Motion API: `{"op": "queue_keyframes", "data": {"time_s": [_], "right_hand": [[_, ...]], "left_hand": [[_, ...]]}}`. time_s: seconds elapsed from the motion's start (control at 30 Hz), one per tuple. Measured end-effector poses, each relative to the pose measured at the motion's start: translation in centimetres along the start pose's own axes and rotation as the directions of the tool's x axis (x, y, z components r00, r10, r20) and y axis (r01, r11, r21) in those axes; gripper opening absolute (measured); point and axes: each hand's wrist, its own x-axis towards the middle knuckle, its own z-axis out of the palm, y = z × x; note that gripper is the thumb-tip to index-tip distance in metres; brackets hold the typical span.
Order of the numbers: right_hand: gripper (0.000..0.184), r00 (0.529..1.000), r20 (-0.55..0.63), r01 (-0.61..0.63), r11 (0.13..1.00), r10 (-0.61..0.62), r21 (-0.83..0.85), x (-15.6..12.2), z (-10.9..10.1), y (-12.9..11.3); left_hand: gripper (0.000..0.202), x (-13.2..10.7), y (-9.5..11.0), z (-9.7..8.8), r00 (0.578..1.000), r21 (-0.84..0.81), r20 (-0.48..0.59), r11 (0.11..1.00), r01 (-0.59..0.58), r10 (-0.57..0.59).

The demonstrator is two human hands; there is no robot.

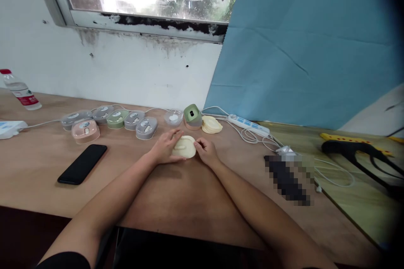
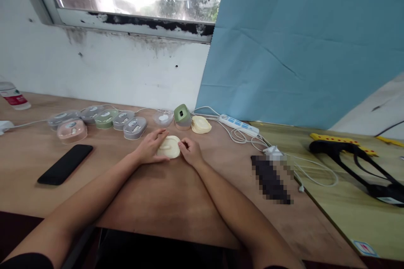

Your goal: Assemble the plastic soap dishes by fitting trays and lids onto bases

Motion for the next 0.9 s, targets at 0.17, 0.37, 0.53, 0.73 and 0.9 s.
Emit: {"op": "queue_keyframes", "data": {"time_s": [0.17,0.37,0.53,0.73,0.9], "right_hand": [[0.032,0.99,0.137,0.001,0.982,0.025,-0.186,0.7,-1.3,1.7],[0.033,0.992,0.13,0.044,0.919,0.008,-0.392,0.6,-1.0,1.8],[0.018,0.996,-0.057,0.033,0.911,-0.062,-0.41,3.1,-1.6,1.6],[0.033,0.971,-0.015,0.181,0.77,-0.24,-0.612,9.0,-3.4,1.4],[0.041,0.972,0.125,0.225,0.647,-0.197,-0.729,11.7,-3.6,2.1]], "left_hand": [[0.098,-0.2,-0.1,0.6,0.982,0.002,0.188,1.0,0.008,-0.008],[0.085,-0.1,0.4,0.8,0.973,-0.027,0.229,0.999,-0.029,0.034],[0.084,-0.2,0.3,0.7,0.972,-0.073,0.233,0.997,-0.013,0.03],[0.078,-0.3,-0.3,0.6,0.977,-0.1,0.211,0.995,0.02,0.001],[0.078,-0.1,0.0,0.4,0.974,-0.094,0.217,0.995,-0.044,0.064]]}}
